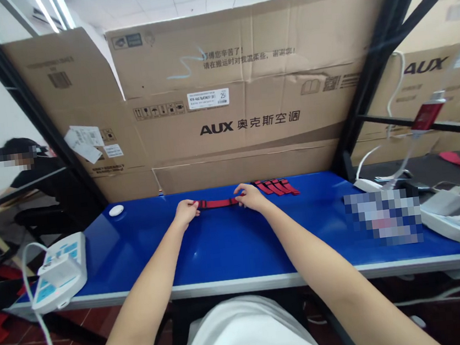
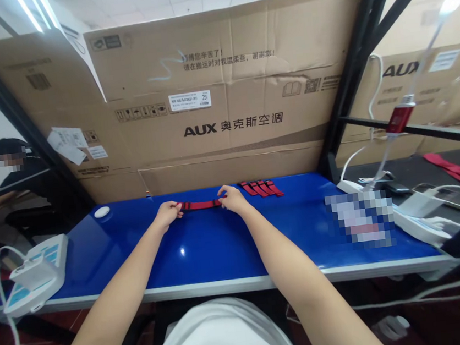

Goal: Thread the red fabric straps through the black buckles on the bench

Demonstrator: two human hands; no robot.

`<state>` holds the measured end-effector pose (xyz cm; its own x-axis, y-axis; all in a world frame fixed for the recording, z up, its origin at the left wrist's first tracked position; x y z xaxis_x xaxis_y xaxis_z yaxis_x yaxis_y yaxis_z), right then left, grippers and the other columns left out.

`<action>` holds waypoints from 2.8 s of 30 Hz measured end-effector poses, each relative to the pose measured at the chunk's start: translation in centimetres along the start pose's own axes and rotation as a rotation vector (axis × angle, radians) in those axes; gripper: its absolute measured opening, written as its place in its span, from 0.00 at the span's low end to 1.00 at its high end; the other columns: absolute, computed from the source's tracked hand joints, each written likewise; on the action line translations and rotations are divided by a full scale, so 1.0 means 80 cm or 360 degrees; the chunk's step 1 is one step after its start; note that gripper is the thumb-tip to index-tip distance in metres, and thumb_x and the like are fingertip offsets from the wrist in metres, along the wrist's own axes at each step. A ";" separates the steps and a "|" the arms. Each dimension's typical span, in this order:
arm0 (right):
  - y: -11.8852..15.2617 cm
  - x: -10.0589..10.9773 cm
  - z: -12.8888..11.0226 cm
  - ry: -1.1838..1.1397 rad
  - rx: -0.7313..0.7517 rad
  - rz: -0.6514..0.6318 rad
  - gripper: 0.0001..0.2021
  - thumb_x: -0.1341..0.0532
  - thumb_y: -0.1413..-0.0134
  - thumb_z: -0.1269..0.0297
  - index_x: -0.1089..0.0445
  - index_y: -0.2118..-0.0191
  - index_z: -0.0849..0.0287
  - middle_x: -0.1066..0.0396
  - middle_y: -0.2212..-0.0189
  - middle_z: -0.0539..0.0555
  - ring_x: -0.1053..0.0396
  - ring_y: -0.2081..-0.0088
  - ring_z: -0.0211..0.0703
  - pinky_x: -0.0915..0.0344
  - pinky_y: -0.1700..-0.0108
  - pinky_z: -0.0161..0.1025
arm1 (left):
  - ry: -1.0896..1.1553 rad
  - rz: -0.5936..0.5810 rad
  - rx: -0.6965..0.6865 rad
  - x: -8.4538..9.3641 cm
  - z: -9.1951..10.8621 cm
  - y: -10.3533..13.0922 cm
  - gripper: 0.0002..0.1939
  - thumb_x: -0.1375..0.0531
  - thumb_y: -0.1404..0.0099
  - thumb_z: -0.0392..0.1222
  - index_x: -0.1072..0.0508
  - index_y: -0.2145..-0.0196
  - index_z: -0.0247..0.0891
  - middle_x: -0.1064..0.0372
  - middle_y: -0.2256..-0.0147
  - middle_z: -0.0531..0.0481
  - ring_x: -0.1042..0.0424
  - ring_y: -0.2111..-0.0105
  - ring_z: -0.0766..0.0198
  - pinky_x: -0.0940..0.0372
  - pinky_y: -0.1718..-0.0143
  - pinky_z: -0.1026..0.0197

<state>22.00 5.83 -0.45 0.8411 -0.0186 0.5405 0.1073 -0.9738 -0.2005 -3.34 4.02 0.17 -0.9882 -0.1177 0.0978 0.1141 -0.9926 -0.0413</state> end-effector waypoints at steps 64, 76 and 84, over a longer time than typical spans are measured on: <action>0.023 -0.025 -0.042 -0.0107 0.0612 -0.0089 0.07 0.40 0.48 0.65 0.29 0.73 0.59 0.26 0.72 0.52 0.30 0.67 0.42 0.37 0.58 0.38 | 0.0238 -0.0172 -0.0452 -0.071 0.006 0.042 0.16 0.31 0.48 0.50 0.23 0.67 0.36 0.25 0.66 0.44 0.26 0.65 0.57 0.32 0.58 0.55; 0.025 -0.021 -0.043 -0.0167 0.0662 0.0048 0.14 0.32 0.56 0.62 0.31 0.62 0.59 0.26 0.64 0.54 0.29 0.61 0.44 0.35 0.56 0.40 | 0.0101 -0.0228 -0.0528 -0.062 0.015 0.036 0.17 0.32 0.48 0.46 0.27 0.62 0.38 0.26 0.71 0.48 0.26 0.73 0.60 0.30 0.68 0.57; 0.038 -0.028 -0.057 -0.0017 0.0757 0.0047 0.13 0.35 0.51 0.58 0.29 0.60 0.57 0.24 0.65 0.53 0.28 0.63 0.43 0.35 0.59 0.38 | 0.0429 -0.0255 -0.0206 -0.057 0.021 0.037 0.17 0.30 0.53 0.46 0.26 0.68 0.35 0.25 0.72 0.48 0.27 0.73 0.64 0.31 0.67 0.60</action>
<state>18.06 1.88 1.47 0.8527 -0.0398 0.5209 0.3118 -0.7611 -0.5687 1.67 1.59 1.24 -0.9859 0.0687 -0.1527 -0.0416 -0.9838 -0.1741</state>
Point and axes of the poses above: each hand's wrist, its own y-axis away from the middle knuckle, its own x-axis out of the back of the hand, z = x × y, the point moved 1 cm from there along -y, towards the middle knuckle
